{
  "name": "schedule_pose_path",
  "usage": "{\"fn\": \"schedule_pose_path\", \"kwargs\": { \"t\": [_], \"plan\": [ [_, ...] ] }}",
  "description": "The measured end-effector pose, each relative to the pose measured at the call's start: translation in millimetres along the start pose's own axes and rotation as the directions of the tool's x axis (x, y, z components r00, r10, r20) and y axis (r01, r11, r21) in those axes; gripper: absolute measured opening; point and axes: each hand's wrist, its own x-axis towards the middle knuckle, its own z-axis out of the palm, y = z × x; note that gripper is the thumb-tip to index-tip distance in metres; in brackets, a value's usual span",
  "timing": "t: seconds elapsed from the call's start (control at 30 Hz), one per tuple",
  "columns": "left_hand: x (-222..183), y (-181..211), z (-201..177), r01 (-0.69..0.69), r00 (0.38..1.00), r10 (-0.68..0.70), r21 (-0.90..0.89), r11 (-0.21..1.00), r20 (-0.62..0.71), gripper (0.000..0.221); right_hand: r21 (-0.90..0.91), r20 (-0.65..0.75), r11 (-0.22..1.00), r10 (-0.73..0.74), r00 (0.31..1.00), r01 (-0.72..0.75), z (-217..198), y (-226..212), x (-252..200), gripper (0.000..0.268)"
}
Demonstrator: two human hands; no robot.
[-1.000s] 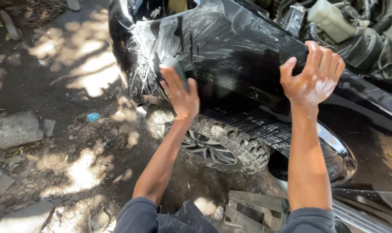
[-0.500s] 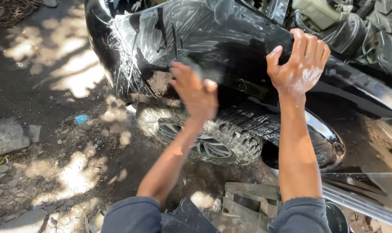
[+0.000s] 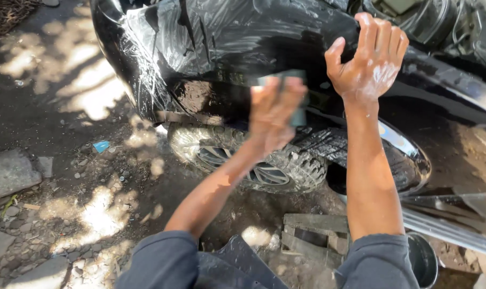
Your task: Wet sanding the fender of a black car to prepare for surface repair or painting.
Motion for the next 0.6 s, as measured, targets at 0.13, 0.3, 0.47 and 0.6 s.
{"fn": "schedule_pose_path", "kwargs": {
  "t": [0.13, 0.3, 0.47, 0.6],
  "plan": [
    [12.7, -13.6, -5.5, -0.475, 0.878, 0.438, 0.256, 0.842, 0.19, 0.083, 0.048, -0.016, 0.998, -0.041, 0.999, 0.041, -6.4, -1.0, 4.6, 0.034],
    [-6.8, -99.2, -67.1, -0.479, 0.878, 0.456, 0.317, 0.819, 0.149, 0.089, 0.004, -0.036, 0.999, -0.04, 0.999, 0.04, 6.0, 2.8, 2.8, 0.035],
    [7.2, 16.2, -0.7, -0.486, 0.855, 0.39, 0.264, 0.833, 0.341, 0.087, 0.036, -0.036, 0.999, -0.026, 0.999, 0.027, 3.4, 3.4, 0.6, 0.033],
    [38.8, -14.5, -68.0, -0.206, 0.661, 0.414, -0.379, 0.902, 0.625, 0.071, 0.045, -0.032, 0.998, -0.047, 0.998, 0.049, -0.6, 4.8, -0.5, 0.033]
  ]
}}
